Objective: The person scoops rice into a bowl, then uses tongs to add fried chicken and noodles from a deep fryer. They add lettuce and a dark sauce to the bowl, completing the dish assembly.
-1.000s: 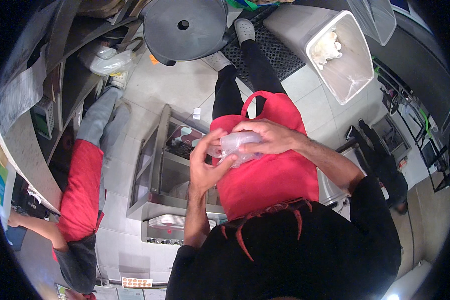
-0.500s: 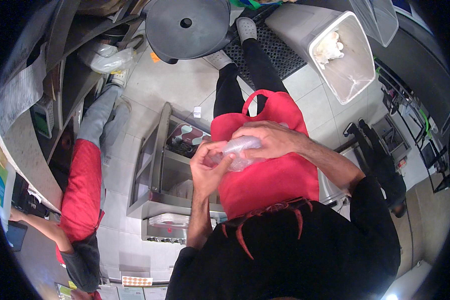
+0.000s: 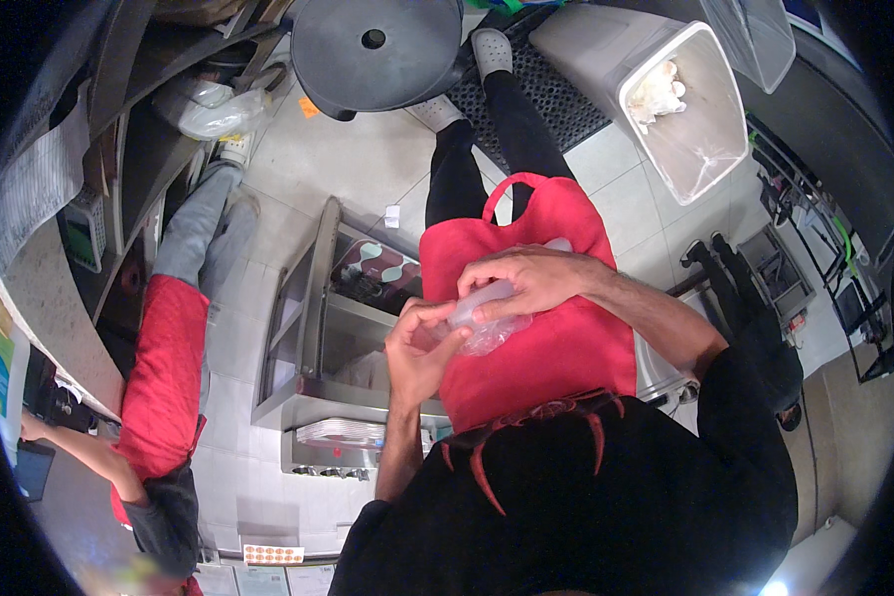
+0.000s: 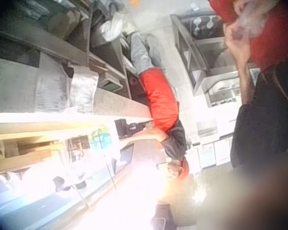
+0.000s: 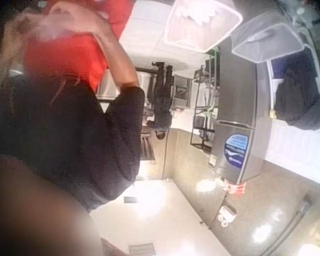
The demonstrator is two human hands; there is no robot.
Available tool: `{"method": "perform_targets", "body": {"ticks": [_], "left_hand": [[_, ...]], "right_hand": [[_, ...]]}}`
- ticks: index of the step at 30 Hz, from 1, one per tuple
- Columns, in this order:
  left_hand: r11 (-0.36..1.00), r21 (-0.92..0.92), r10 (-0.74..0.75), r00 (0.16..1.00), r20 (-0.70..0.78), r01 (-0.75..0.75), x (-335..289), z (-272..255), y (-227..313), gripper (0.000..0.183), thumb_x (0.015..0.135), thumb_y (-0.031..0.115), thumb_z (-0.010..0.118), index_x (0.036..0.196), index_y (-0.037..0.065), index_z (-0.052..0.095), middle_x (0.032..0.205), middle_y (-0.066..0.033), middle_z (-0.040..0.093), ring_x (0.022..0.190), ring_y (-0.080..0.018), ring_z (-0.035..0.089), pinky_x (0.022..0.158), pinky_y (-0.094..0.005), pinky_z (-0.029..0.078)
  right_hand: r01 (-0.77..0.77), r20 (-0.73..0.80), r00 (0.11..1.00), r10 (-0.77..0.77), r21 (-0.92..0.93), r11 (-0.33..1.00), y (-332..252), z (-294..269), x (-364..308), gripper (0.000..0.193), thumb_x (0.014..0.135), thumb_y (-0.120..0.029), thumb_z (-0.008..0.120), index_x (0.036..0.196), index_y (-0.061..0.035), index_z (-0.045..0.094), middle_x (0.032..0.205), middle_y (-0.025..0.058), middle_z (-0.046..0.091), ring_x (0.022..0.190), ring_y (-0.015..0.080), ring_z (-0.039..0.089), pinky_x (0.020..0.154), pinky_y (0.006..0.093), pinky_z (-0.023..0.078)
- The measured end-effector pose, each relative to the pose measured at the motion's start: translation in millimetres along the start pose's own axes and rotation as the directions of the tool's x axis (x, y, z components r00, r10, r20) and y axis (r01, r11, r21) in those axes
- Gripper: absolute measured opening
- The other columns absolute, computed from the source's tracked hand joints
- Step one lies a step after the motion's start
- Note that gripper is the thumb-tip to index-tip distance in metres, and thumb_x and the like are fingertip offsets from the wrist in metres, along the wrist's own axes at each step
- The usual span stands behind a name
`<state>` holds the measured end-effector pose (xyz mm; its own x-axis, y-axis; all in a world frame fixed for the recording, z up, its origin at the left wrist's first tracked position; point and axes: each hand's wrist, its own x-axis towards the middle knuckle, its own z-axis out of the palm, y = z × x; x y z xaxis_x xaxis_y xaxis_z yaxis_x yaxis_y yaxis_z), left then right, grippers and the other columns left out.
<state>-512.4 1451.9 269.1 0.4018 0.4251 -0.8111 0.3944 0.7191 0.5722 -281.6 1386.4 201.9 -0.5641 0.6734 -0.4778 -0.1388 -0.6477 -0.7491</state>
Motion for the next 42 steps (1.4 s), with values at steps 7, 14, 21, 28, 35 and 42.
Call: {"method": "perform_targets", "body": {"ticks": [7, 14, 21, 28, 35, 42], "left_hand": [[0.986, 0.156, -0.031, 0.988, -0.154, 0.055, -33.9, -7.4, -8.6, 0.032, 0.081, -0.009, 0.075, 0.110, -0.001, 0.066, 0.104, -0.0057, 0.062, 0.100, -0.0149, 0.063, 0.087, -0.0274, 0.052], [0.961, -0.220, -0.230, 0.929, -0.291, 0.169, -47.3, -19.6, -24.8, 0.039, 0.092, -0.003, 0.065, 0.129, -0.002, 0.056, 0.119, -0.0109, 0.065, 0.107, -0.0185, 0.065, 0.086, -0.0291, 0.055], [0.980, 0.196, 0.034, 0.963, -0.269, 0.021, -36.3, -19.5, -17.0, 0.042, 0.097, 0.007, 0.063, 0.137, 0.000, 0.053, 0.116, -0.0094, 0.065, 0.100, -0.0172, 0.064, 0.088, -0.0292, 0.051], [0.948, -0.298, -0.216, 0.909, -0.357, 0.108, -8.1, -23.6, 2.4, 0.039, 0.102, 0.017, 0.058, 0.137, 0.001, 0.055, 0.109, -0.0086, 0.064, 0.089, -0.0171, 0.064, 0.085, -0.0304, 0.052], [0.751, -0.629, -0.193, 0.845, -0.499, -0.200, 1.0, -66.5, 2.9, 0.044, 0.102, 0.036, 0.055, 0.131, 0.003, 0.057, 0.097, -0.0057, 0.063, 0.082, -0.0156, 0.060, 0.072, -0.0364, 0.053], [0.688, -0.705, -0.334, 0.788, -0.518, -0.172, -9.2, -48.0, -44.7, 0.047, 0.104, 0.049, 0.044, 0.092, 0.007, 0.060, 0.072, -0.0025, 0.050, 0.064, -0.0179, 0.049, 0.067, -0.0375, 0.045]], "right_hand": [[-0.013, 0.022, 1.000, 0.017, -0.160, 0.987, 0.1, 17.5, 9.0, 0.037, 0.092, -0.041, 0.064, 0.115, -0.0135, 0.059, 0.106, 0.0124, 0.067, 0.101, 0.0323, 0.066, 0.080, 0.0459, 0.050], [0.029, 0.098, 0.995, 0.007, -0.355, 0.934, -5.0, 22.9, 5.1, 0.049, 0.096, -0.046, 0.055, 0.140, -0.0242, 0.050, 0.113, 0.0148, 0.057, 0.105, 0.0369, 0.062, 0.088, 0.0506, 0.050], [0.121, 0.142, 0.989, -0.033, -0.682, 0.721, -16.2, 29.9, 1.6, 0.056, 0.090, -0.036, 0.065, 0.143, -0.0285, 0.048, 0.111, 0.0161, 0.053, 0.097, 0.0370, 0.063, 0.081, 0.0499, 0.055], [0.418, 0.270, 0.906, -0.325, -0.680, 0.602, -39.9, 19.1, 1.1, 0.056, 0.088, -0.027, 0.066, 0.141, -0.0272, 0.049, 0.114, 0.0140, 0.053, 0.097, 0.0344, 0.065, 0.074, 0.0469, 0.058], [0.114, -0.083, 0.985, -0.150, -0.333, 0.936, -38.8, -35.8, 2.5, 0.066, 0.091, -0.024, 0.068, 0.148, -0.0152, 0.036, 0.125, 0.0105, 0.055, 0.109, 0.0272, 0.061, 0.095, 0.0420, 0.051], [0.508, -0.868, 0.496, -0.022, 0.269, 0.818, -56.7, -176.8, 117.8, 0.054, 0.094, -0.021, 0.069, 0.137, -0.0068, 0.040, 0.124, 0.0091, 0.053, 0.118, 0.0190, 0.052, 0.095, 0.0369, 0.050]]}}
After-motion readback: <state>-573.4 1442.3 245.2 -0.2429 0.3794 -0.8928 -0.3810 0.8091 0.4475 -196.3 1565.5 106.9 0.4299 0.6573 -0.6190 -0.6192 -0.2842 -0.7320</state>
